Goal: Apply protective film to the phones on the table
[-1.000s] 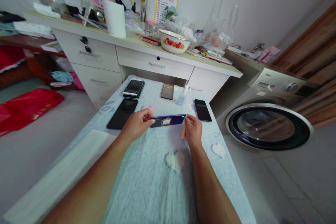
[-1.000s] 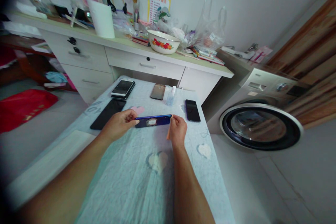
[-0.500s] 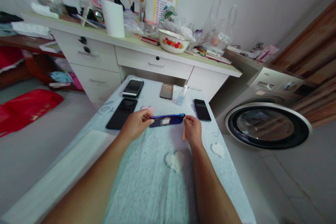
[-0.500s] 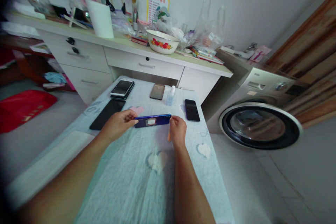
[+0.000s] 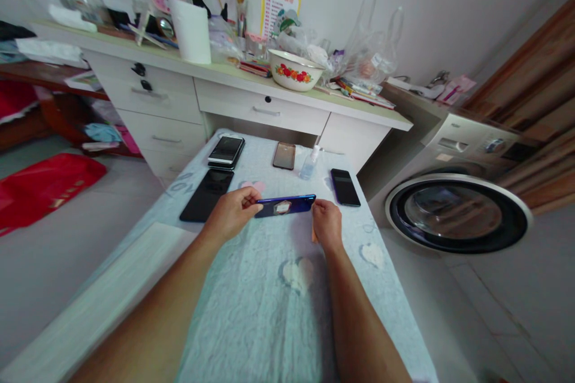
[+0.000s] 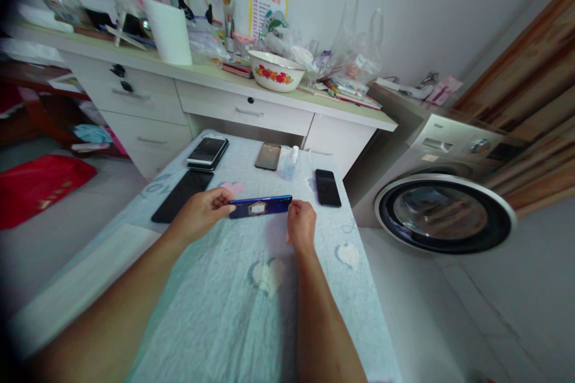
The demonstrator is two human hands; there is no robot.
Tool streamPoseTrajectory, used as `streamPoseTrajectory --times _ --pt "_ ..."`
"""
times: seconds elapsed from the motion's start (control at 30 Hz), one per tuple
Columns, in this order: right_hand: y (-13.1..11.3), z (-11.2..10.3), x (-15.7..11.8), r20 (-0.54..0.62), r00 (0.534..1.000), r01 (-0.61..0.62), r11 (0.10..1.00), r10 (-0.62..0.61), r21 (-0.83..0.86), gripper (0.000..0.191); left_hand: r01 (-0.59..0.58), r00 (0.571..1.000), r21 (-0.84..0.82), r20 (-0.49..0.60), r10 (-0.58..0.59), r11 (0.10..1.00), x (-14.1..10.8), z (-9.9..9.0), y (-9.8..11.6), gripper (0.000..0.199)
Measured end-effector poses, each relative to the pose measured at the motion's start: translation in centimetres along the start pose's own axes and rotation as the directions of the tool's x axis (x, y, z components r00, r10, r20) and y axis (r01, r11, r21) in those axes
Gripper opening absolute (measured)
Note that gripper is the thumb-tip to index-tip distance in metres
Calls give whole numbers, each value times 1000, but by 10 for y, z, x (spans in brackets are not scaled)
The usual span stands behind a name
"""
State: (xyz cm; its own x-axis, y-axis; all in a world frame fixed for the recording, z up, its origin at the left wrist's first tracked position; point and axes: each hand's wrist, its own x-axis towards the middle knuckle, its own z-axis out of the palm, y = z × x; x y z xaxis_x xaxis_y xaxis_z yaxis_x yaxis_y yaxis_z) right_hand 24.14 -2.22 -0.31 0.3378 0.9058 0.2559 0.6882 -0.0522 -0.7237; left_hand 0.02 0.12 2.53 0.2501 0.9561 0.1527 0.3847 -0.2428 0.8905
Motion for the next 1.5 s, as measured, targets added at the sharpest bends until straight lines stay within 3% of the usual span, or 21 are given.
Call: streamPoseTrajectory --times 0.13,0.3,0.5,0.63,0.7,0.83,1.03,1.27,1.37,1.5 --pt "-6 -2 -3 56 998 40 986 -31 -161 31 -7 1000 0 4 7 1000 0 0 -1 12" --pt "-7 -2 -3 73 997 11 988 0 -154 30 -1 1000 15 -5 1 1000 1 1 -5 12" --pt "2 -3 2 56 993 -110 988 104 105 30 2 1000 20 -1 -2 1000 1 0 -4 11" --pt "4 0 4 13 989 -140 925 145 354 33 -6 1000 5 5 6 1000 0 0 -4 11" --pt "4 2 4 -17 989 -130 906 150 402 35 -8 1000 -3 6 8 1000 0 0 -4 11" --pt "5 2 5 -30 994 -93 945 108 313 33 -10 1000 8 2 10 1000 0 0 -2 11" --pt "2 -2 2 50 998 -51 997 48 60 29 -7 1000 21 0 7 1000 0 1 -4 11" --pt "-8 -4 -1 109 994 22 972 3 -233 30 -9 1000 21 -4 9 1000 1 0 -4 11" --pt "-7 -3 -1 106 994 22 976 1 -216 30 -6 1000 29 -4 6 1000 1 0 -4 12" --pt "-1 -3 1 82 995 -48 997 53 -53 28 7 1000 38 -5 -7 999 0 0 -4 12"
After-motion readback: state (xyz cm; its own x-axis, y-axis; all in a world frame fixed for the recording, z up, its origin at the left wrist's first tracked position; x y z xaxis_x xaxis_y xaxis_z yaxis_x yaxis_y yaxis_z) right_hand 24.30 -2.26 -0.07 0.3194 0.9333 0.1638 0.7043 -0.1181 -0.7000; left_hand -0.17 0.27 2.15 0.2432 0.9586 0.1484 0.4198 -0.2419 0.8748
